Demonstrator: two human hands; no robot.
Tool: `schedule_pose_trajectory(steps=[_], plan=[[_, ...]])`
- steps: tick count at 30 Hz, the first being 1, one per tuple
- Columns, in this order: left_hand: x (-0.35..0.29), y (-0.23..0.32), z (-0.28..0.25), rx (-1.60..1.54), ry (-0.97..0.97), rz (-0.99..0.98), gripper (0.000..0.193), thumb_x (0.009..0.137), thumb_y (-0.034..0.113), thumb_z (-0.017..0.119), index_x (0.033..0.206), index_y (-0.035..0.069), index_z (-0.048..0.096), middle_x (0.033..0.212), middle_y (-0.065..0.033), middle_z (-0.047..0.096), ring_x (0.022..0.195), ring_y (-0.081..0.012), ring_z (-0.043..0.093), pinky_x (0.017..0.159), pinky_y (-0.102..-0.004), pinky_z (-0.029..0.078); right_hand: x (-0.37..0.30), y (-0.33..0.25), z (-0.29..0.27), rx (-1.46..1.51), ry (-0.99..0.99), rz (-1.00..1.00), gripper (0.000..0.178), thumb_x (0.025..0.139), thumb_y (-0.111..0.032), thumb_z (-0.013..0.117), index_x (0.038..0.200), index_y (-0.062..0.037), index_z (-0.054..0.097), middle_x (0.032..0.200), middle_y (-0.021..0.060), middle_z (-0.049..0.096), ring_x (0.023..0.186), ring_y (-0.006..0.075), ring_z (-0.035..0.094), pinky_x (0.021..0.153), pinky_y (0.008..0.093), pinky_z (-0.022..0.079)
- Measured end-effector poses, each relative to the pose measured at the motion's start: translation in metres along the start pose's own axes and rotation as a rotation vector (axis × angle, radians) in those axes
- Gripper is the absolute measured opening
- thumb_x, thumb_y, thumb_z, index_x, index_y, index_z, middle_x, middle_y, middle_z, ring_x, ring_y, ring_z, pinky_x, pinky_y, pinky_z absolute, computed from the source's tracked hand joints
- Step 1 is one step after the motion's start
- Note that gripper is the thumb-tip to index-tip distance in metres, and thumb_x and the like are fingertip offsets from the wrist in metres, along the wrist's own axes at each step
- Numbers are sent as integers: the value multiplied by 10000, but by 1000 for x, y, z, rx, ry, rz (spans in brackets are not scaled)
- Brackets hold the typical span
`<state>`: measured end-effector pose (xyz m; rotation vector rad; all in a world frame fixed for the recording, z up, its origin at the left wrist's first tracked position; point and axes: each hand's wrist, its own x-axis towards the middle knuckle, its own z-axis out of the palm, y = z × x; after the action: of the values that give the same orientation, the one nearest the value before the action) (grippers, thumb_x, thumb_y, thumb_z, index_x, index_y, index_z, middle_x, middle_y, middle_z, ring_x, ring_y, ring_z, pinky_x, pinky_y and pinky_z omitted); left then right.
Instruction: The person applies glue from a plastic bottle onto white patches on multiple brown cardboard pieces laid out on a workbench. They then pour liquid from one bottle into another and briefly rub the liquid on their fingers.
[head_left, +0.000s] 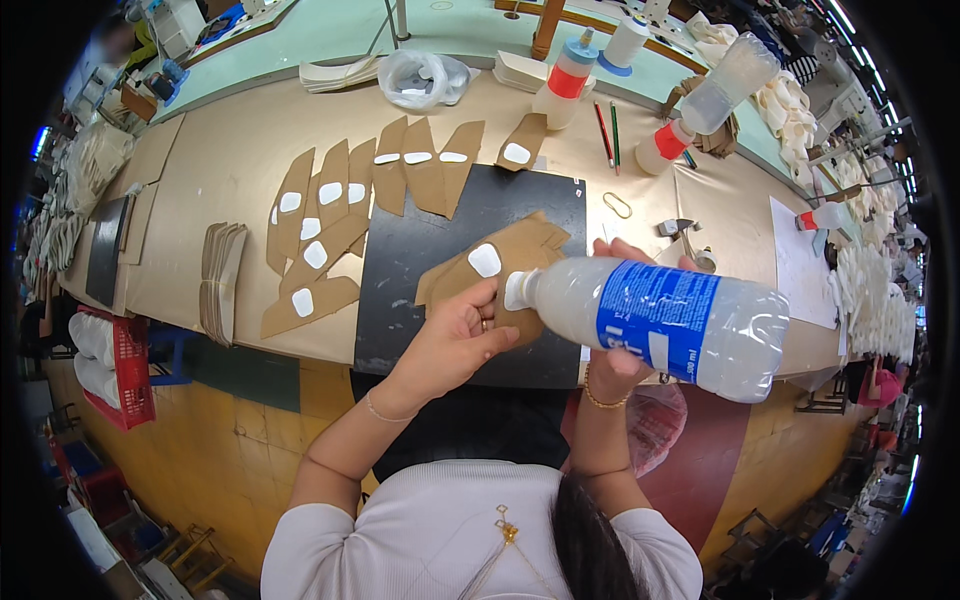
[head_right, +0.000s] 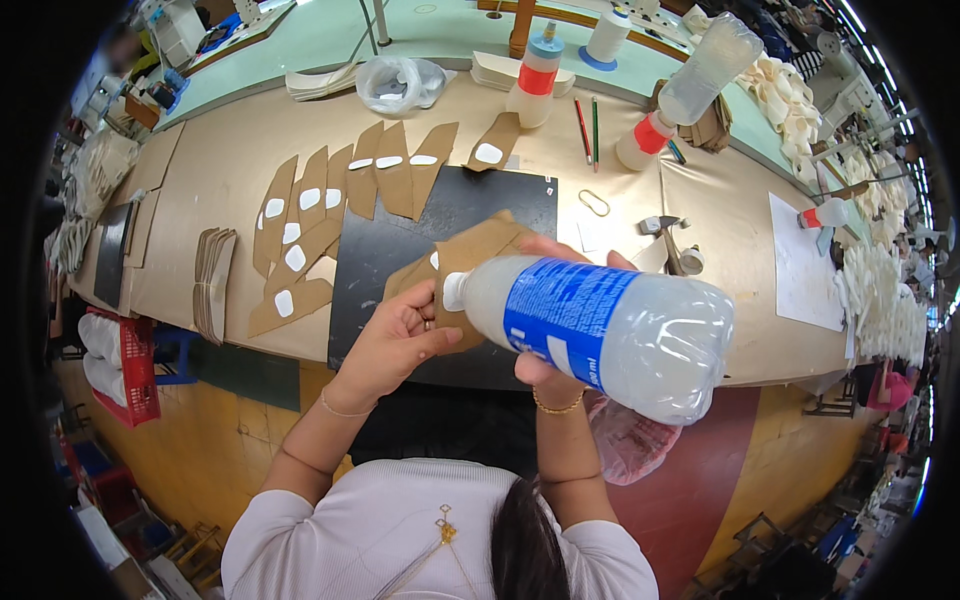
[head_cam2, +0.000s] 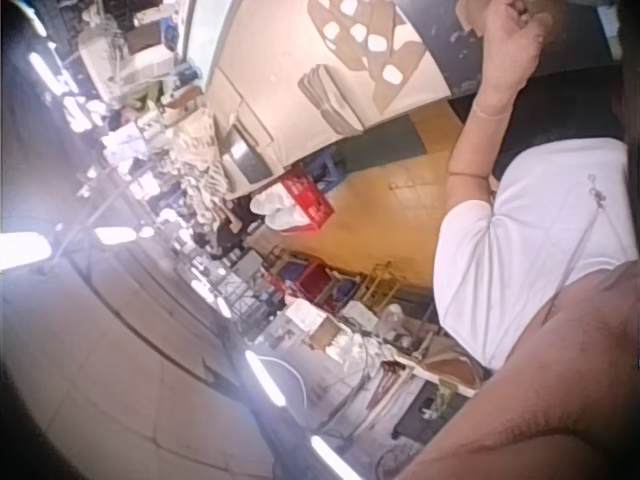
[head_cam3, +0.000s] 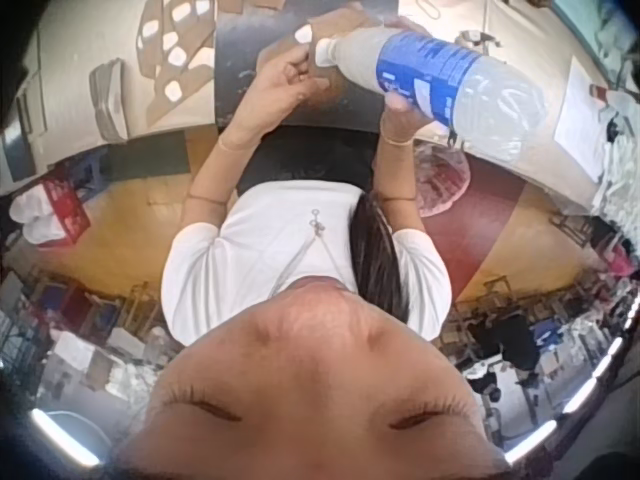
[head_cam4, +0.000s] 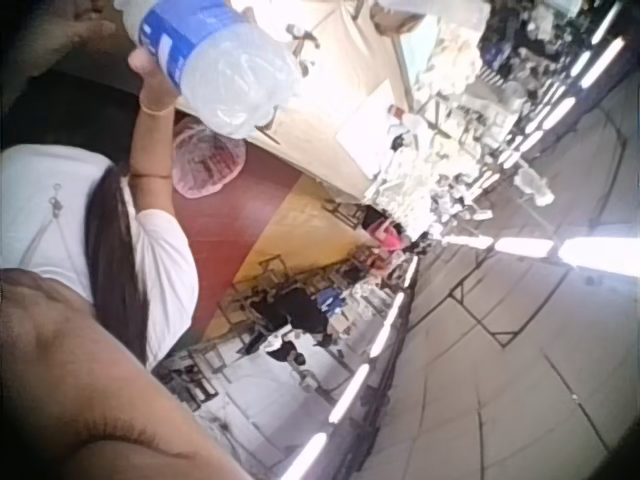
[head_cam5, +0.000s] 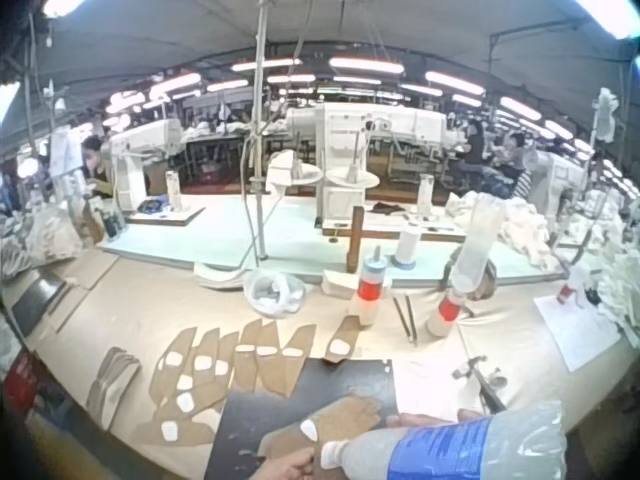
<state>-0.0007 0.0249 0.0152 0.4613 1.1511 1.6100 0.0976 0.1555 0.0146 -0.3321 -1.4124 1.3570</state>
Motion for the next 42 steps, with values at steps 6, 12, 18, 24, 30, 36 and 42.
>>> schedule_pose_trajectory(steps=[6, 12, 18, 24, 30, 36, 42], plan=[[2, -7, -1, -8, -7, 38, 441, 841, -35, 580, 1260, -22, 443, 1107, -36, 571, 883, -33, 531, 784, -192, 459, 4, 8, 1, 61, -52, -37, 1114, 549, -568, 793, 1362, -61, 226, 1135, 223, 584, 1038, 291, 596, 860, 351, 482], [1, -7, -3, 10, -36, -2, 482, 846, -46, 561, 1303, -23, 409, 1148, -50, 561, 979, -70, 547, 844, -219, 462, 7, 5, -5, 45, -288, -107, 1123, 540, -567, 801, 1363, -51, 237, 1145, 225, 580, 1052, 297, 589, 879, 364, 477], [0, -4, -1, -46, -24, 24, 473, 855, -86, 493, 1310, -15, 383, 1204, -68, 535, 1081, -111, 528, 886, -243, 433, 3, -3, 3, -6, -203, -8, 1091, 583, -603, 763, 1355, -44, 232, 1118, 288, 568, 1006, 386, 603, 883, 479, 490], [2, -3, -2, -73, -36, 54, 519, 843, -81, 501, 1337, -20, 350, 1236, -78, 518, 1089, -120, 525, 903, -248, 430, 13, 11, -4, 89, -265, -148, 1113, 501, -464, 863, 1365, -118, 252, 1204, 210, 552, 1089, 297, 568, 909, 368, 476], [-2, 2, -9, -156, -40, 17, 546, 843, -81, 494, 1358, -20, 326, 1238, -82, 516, 1107, -124, 511, 922, -246, 417, 12, -33, 4, 52, -340, 205, 1118, 507, -494, 852, 1361, -91, 254, 1184, 237, 564, 1066, 308, 582, 910, 363, 470], [-7, 6, -26, -146, -198, -36, 584, 843, -55, 509, 1388, -3, 306, 1286, -90, 503, 1130, -115, 495, 941, -246, 401, 12, 21, -10, -109, -114, -135, 1056, 610, -611, 740, 1345, -16, 271, 1111, 283, 575, 1000, 370, 602, 874, 451, 493], [-5, 55, -77, 60, -312, -59, 581, 827, -20, 562, 1373, 10, 368, 1266, -58, 520, 1103, -100, 501, 932, -232, 399, 15, 20, -21, -53, 11, 24, 1093, 583, -619, 753, 1343, -14, 252, 1096, 282, 571, 1014, 373, 596, 906, 496, 492]])
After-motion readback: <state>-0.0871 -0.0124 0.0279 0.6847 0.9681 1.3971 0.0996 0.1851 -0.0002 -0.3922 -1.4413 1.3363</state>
